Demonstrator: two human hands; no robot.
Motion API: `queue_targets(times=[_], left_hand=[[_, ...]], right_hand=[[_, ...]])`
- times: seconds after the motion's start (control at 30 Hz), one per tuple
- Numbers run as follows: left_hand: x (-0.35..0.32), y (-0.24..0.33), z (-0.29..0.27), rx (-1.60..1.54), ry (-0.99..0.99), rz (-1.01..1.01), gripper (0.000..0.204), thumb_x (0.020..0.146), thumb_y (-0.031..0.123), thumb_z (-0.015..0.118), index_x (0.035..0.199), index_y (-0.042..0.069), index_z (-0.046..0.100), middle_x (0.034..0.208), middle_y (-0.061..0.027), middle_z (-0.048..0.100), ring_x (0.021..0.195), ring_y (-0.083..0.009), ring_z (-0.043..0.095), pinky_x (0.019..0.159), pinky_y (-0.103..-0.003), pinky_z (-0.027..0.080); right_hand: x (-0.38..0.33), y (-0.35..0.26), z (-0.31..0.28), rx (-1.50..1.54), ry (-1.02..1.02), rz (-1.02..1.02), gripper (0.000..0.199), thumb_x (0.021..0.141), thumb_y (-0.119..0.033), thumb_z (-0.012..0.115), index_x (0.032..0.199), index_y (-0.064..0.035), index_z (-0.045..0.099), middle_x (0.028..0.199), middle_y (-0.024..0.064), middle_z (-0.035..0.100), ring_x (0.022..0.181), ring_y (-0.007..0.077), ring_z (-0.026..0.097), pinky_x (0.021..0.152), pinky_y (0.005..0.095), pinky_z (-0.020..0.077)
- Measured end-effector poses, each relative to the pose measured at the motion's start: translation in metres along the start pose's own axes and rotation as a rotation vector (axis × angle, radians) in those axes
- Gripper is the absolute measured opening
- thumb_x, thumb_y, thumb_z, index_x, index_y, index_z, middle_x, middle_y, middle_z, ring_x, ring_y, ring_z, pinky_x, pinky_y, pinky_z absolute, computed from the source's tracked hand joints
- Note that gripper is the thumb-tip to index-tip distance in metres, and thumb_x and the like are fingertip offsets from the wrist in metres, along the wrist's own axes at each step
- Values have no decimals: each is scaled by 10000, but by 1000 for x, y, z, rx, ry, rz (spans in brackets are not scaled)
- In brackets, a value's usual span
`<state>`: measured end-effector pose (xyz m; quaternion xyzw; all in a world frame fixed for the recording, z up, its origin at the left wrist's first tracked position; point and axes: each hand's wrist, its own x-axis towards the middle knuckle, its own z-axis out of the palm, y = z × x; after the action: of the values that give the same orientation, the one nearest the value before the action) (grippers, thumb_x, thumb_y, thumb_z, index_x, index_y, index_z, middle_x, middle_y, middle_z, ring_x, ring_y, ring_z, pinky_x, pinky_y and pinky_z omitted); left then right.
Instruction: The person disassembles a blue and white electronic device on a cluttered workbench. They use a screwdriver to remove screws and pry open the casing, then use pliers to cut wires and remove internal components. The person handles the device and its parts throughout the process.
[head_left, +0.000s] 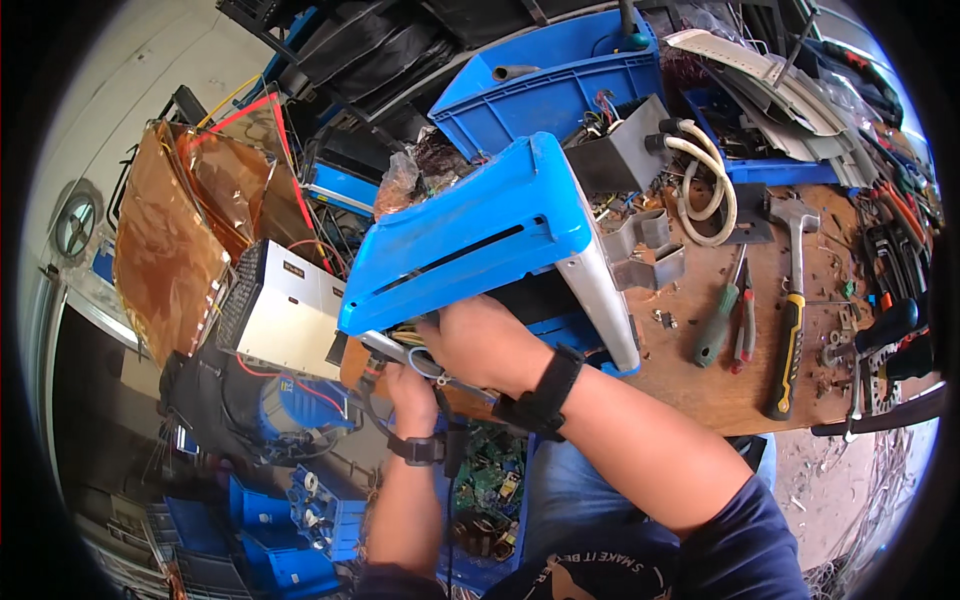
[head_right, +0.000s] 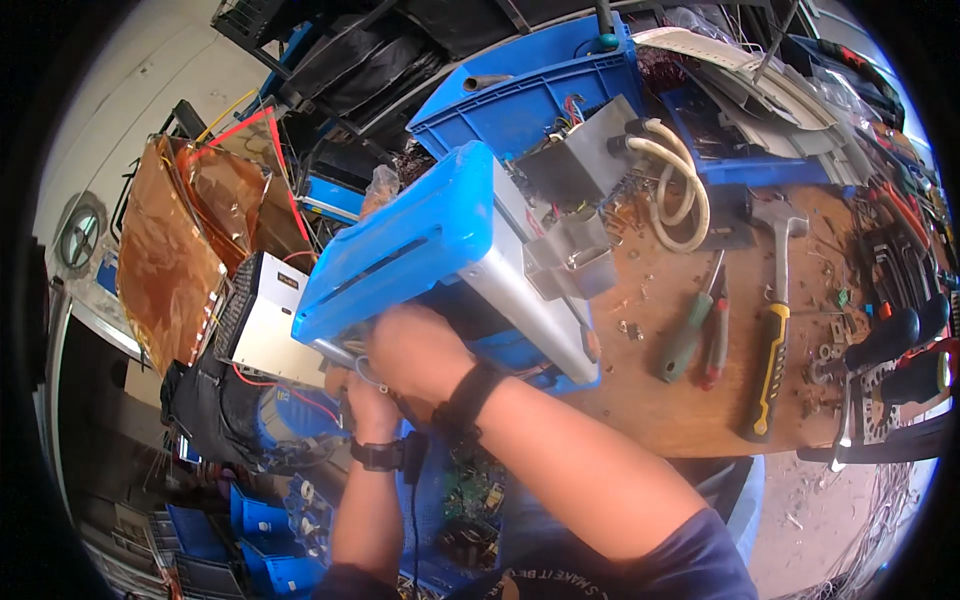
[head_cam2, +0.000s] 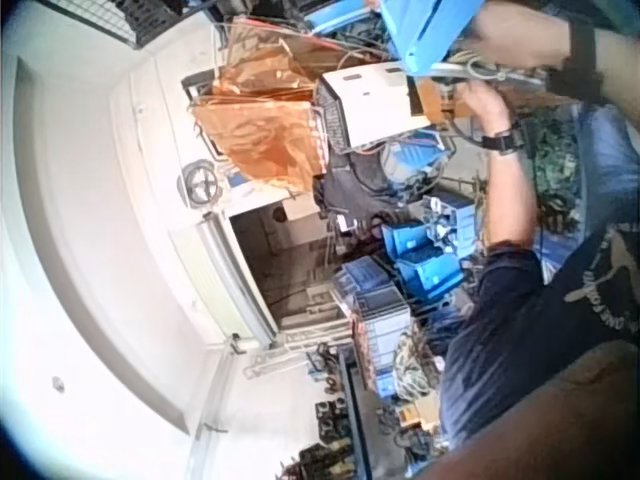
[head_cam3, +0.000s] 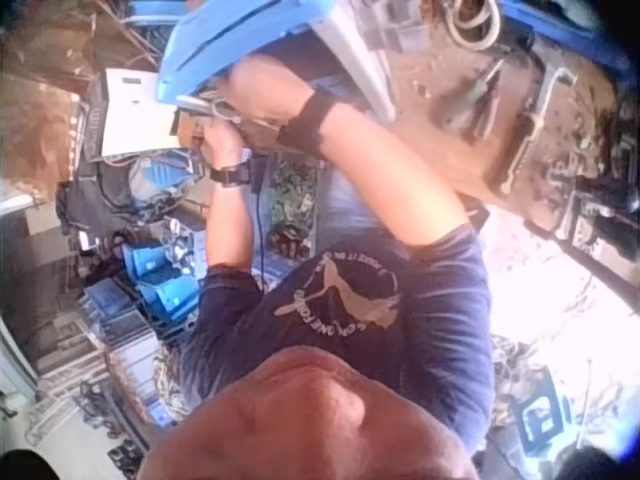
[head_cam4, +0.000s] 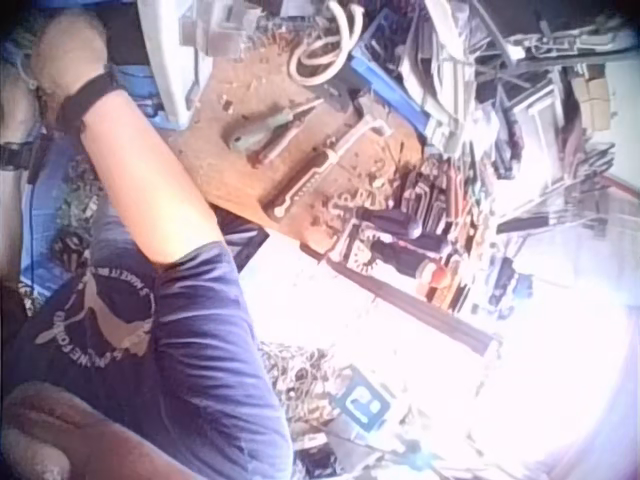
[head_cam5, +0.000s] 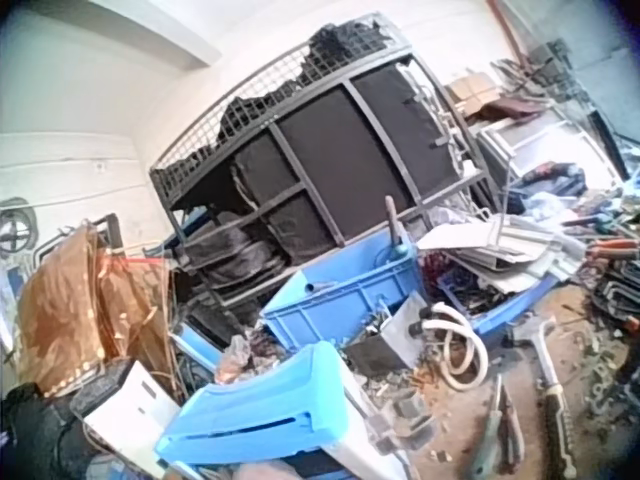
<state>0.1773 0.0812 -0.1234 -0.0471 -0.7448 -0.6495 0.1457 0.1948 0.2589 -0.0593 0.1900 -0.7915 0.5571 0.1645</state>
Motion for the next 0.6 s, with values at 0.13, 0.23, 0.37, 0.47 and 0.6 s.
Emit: queue_targets(times=[0.13,0.23,0.37,0.47,0.6], left_hand=[[-5,11,10,-78,42,-58,122,977,168,466,910,81,517,674,-6,530,524,-85,455,465,-234,344],[-4,9,7,-53,-3,-50,119,979,160,461,911,80,518,675,-7,529,519,-85,445,462,-238,338],[-1,-1,0,-114,-32,-45,168,959,227,508,997,73,564,733,-9,568,569,-93,519,470,-235,388],[-1,-5,-5,-106,-35,-45,127,958,185,486,961,76,551,696,-26,565,514,-100,498,440,-244,378],[2,-10,-7,-44,12,-29,112,947,146,475,958,59,544,731,-46,580,564,-136,549,476,-269,438]], right_hand=[[17,7,10,89,89,-56,230,883,-201,602,1019,-22,650,995,209,660,925,399,615,803,443,502],[20,12,10,-34,144,-161,218,887,-209,606,1017,-41,658,991,186,668,899,361,633,786,423,512],[31,13,3,477,27,133,218,890,-195,599,1015,-26,658,962,147,682,860,265,653,780,393,518],[24,1,-10,926,-49,413,222,889,-188,592,1011,-16,661,956,117,683,858,206,640,777,377,514],[20,27,0,395,-105,9,215,884,-174,580,996,-9,663,947,144,684,834,242,641,766,387,507]])
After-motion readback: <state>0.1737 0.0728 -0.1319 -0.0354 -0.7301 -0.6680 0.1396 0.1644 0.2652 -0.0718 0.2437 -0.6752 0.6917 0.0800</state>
